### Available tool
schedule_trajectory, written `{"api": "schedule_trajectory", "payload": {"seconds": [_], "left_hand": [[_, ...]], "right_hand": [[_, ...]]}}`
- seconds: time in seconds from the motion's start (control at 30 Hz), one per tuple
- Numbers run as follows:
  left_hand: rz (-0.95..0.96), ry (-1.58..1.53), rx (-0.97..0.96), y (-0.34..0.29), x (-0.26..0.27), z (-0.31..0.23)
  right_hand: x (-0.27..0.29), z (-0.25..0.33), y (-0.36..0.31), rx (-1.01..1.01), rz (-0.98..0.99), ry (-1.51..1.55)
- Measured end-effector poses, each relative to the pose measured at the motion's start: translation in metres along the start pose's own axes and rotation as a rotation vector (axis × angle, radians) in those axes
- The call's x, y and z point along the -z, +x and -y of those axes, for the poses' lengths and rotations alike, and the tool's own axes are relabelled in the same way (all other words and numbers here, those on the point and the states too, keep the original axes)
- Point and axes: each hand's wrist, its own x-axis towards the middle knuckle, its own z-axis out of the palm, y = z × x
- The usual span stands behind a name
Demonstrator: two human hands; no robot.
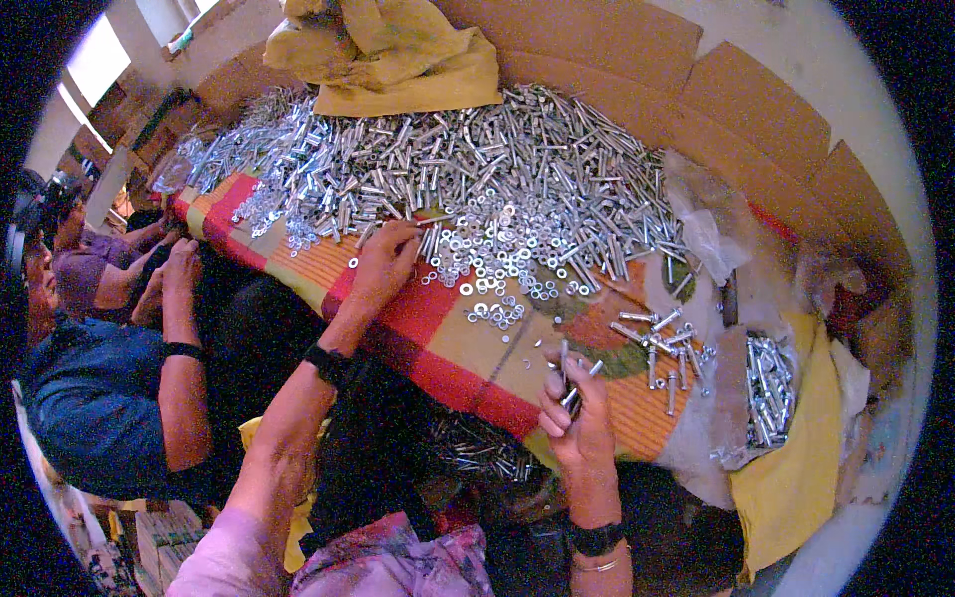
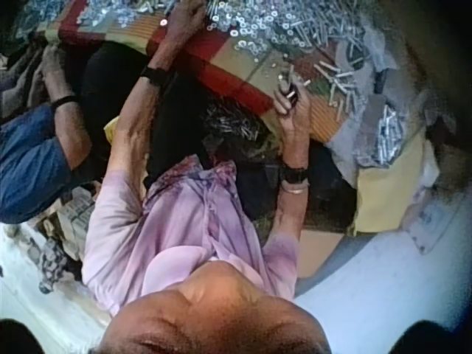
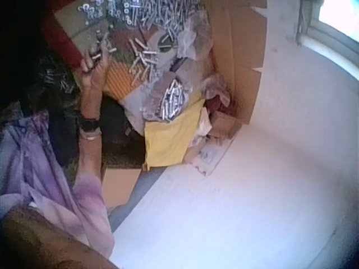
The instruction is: Sorting and assembling metal bolts and washers from a pile on a table.
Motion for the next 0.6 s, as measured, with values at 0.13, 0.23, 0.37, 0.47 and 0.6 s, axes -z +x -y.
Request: {"api": "schedule_trajectory", "payload": {"seconds": [0.13, 0.23, 0.37, 0.47, 0.6], "left_hand": [[-0.212, -0.019, 0.047, 0.014, 0.002, 0.002], [-0.243, 0.117, -0.022, 0.029, -0.007, 0.016], [-0.088, 0.573, -0.049, 0.039, -0.017, 0.048], [0.009, 0.590, 0.052, 0.041, -0.012, 0.058], [0.084, 0.591, 0.127, 0.056, -0.027, 0.036]], "right_hand": [[0.008, 0.003, -0.005, -0.044, 0.076, 0.036], [-0.009, 0.001, -0.012, -0.107, 0.061, -0.204], [-0.040, -0.016, -0.032, -0.213, 0.249, -0.209], [-0.097, -0.016, -0.066, -0.335, 0.450, -0.324], [-0.140, -0.047, -0.105, 0.146, 0.811, -0.038]]}}
